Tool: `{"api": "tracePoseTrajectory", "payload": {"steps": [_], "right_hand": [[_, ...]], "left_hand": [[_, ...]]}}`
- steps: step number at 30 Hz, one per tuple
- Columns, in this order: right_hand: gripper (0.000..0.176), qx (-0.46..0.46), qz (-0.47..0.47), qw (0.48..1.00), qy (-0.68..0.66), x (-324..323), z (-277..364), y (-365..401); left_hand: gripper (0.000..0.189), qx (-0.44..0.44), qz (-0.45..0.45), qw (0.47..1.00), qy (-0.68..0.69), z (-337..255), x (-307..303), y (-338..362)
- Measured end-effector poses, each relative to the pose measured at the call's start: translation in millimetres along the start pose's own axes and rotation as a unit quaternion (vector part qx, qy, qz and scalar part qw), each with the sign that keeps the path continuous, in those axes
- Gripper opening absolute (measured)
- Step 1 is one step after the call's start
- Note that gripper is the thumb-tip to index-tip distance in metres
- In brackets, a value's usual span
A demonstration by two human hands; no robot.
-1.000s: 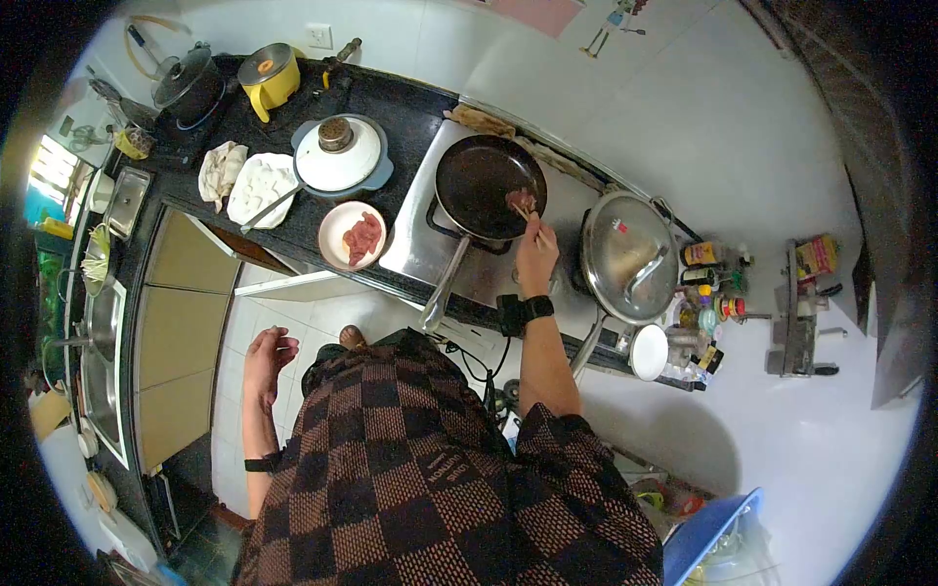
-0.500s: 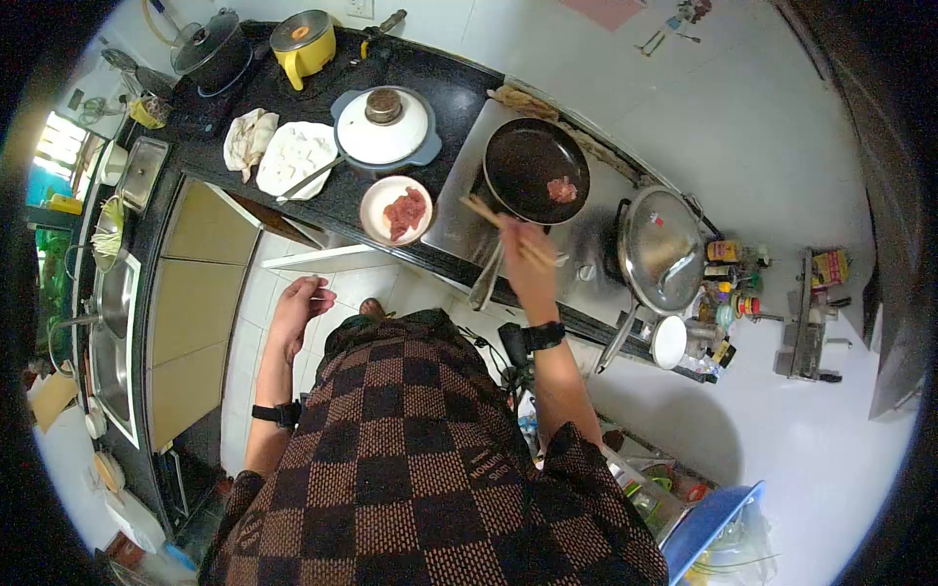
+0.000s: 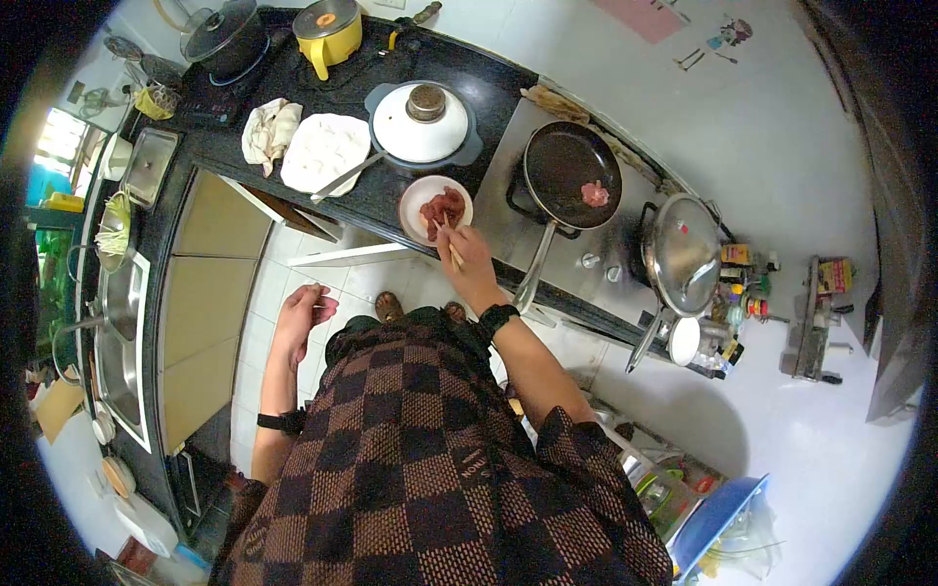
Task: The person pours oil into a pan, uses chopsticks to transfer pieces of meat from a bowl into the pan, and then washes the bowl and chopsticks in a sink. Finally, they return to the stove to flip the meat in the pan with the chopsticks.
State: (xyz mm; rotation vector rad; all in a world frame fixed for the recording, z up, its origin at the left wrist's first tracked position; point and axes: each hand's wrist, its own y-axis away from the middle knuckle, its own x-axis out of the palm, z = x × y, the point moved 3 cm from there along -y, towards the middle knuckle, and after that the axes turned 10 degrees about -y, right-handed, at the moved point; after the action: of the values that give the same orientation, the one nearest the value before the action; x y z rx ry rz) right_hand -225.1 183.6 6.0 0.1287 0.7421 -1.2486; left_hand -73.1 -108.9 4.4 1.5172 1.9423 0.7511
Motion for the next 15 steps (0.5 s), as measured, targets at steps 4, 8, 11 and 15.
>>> {"api": "tracePoseTrajectory", "payload": {"steps": [4,8,11,15], "right_hand": [[0.016,0.014,-0.051,0.998,-0.02,2.2,-6.5,5.1],[0.018,0.128,-0.013,0.99,-0.051,-3.6,-4.8,4.0],[0.018,0.047,-0.014,0.999,-0.016,2.4,-0.6,3.0],[0.022,-0.037,-0.046,0.998,-0.009,8.8,-6.7,3.9]], "left_hand": [[0.032,-0.002,-0.001,1.0,0.007,6.6,-15.6,-0.2],[0.032,-0.002,-0.001,1.0,0.005,0.8,-20.5,1.4],[0.032,0.003,0.01,1.0,0.001,-1.7,-20.8,-0.4],[0.032,0.006,0.015,1.0,-0.005,-3.6,-18.1,-0.4]]}}
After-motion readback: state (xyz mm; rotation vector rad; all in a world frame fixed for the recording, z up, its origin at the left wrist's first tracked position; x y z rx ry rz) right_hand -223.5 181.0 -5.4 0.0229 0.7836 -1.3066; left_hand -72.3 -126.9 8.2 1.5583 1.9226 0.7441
